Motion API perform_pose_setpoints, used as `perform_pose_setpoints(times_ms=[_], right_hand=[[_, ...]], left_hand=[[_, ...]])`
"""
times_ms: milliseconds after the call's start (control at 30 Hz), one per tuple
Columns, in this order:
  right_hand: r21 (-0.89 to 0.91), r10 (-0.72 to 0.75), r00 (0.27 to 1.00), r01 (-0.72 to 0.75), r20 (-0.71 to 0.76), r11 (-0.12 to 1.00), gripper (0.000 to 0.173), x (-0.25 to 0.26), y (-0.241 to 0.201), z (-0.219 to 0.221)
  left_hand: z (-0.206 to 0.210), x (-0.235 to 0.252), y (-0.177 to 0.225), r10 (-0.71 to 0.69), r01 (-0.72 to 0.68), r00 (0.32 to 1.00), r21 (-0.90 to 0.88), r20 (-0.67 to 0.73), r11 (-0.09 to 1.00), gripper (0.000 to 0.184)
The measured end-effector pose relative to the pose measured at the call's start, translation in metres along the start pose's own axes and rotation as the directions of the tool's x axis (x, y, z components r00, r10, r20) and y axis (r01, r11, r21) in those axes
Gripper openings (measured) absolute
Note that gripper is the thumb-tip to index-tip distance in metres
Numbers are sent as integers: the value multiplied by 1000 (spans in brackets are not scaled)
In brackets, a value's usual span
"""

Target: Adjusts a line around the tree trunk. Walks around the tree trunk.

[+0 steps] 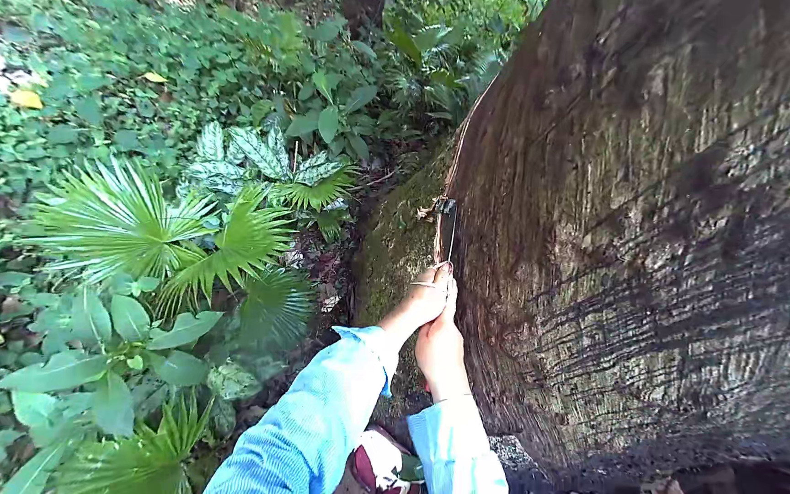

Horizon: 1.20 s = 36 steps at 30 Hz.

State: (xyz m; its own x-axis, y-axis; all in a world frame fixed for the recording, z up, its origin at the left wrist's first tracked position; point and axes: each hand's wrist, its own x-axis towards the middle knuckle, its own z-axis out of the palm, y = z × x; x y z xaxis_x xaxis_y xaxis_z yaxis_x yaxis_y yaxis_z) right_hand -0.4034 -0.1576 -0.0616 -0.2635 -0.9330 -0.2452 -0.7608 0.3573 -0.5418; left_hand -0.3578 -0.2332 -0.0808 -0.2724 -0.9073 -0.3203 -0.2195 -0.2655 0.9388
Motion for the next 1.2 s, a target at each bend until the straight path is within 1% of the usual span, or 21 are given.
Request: perform_pose_setpoints(times_ms=[133,200,267,367,467,533,600,667,700,767,800,833,867,900,933,967,1000,1067,1133,1167,1200], right_hand=[[-22,55,996,-54,77,998,44,-13,-5,-24],[-51,118,985,-112,128,992,45,-14,-12,-30],[-91,176,973,-164,150,982,46,-10,-20,-32],[-120,193,976,-180,103,976,43,-2,-28,-27],[-151,206,976,-194,69,969,46,3,-28,-18],[-138,176,984,-173,11,975,45,7,-21,-7],[-112,112,993,-115,-30,987,45,29,-27,-5],[-117,52,999,-50,12,992,46,66,-54,-19],[-123,5,1000,-2,28,992,48,81,-68,-25],[-105,-135,991,133,-14,986,58,94,-90,-27],[-70,-202,979,198,-43,978,62,89,-96,-22],[-30,-222,974,221,-34,975,64,78,-98,-13],[7,-205,979,205,10,979,65,65,-99,-4],[30,-152,983,150,98,988,65,52,-98,3],[37,-83,977,77,196,996,65,40,-98,7],[21,-14,963,9,271,1000,63,29,-97,6],[-10,35,952,-33,306,999,60,19,-97,-1],[-70,62,956,-43,286,997,54,16,-106,-36],[-120,-6,990,23,137,992,47,22,-119,-89],[-152,-58,998,62,33,986,44,27,-125,-117],[-177,-107,992,93,-73,980,45,32,-130,-145]], left_hand=[[1,-22,24,-73,73,997,-29,9,997,52],[-1,-27,31,-86,86,996,-46,13,995,51],[-6,-24,38,-99,100,994,-20,39,995,51],[-12,-16,39,-80,82,996,-47,43,996,50],[-11,-8,28,-29,31,999,-69,25,997,48],[-11,-3,23,8,-7,1000,-61,7,998,46],[-19,17,30,9,-9,1000,-47,1,999,47],[-36,55,41,19,-23,998,-72,-57,997,51],[-48,68,49,48,-59,994,-113,-93,992,52],[-79,73,66,152,-182,978,-224,-146,957,51],[-98,62,69,171,-202,975,-247,-141,948,50],[-116,48,63,157,-177,983,-236,-99,956,49],[-136,33,48,102,-104,995,-235,-21,967,50],[-156,17,22,16,-9,999,-201,34,980,50],[-179,-3,-14,-80,91,993,-125,85,988,51],[-200,-31,-56,-205,209,974,-34,94,977,51],[-221,-70,-93,-358,352,929,77,95,933,51],[-265,-155,-154,-614,570,785,292,85,768,51],[-303,-256,-193,-783,685,619,448,60,575,47],[-319,-308,-202,-847,703,529,538,42,466,44],[-335,-357,-203,-901,673,432,655,31,345,42]])
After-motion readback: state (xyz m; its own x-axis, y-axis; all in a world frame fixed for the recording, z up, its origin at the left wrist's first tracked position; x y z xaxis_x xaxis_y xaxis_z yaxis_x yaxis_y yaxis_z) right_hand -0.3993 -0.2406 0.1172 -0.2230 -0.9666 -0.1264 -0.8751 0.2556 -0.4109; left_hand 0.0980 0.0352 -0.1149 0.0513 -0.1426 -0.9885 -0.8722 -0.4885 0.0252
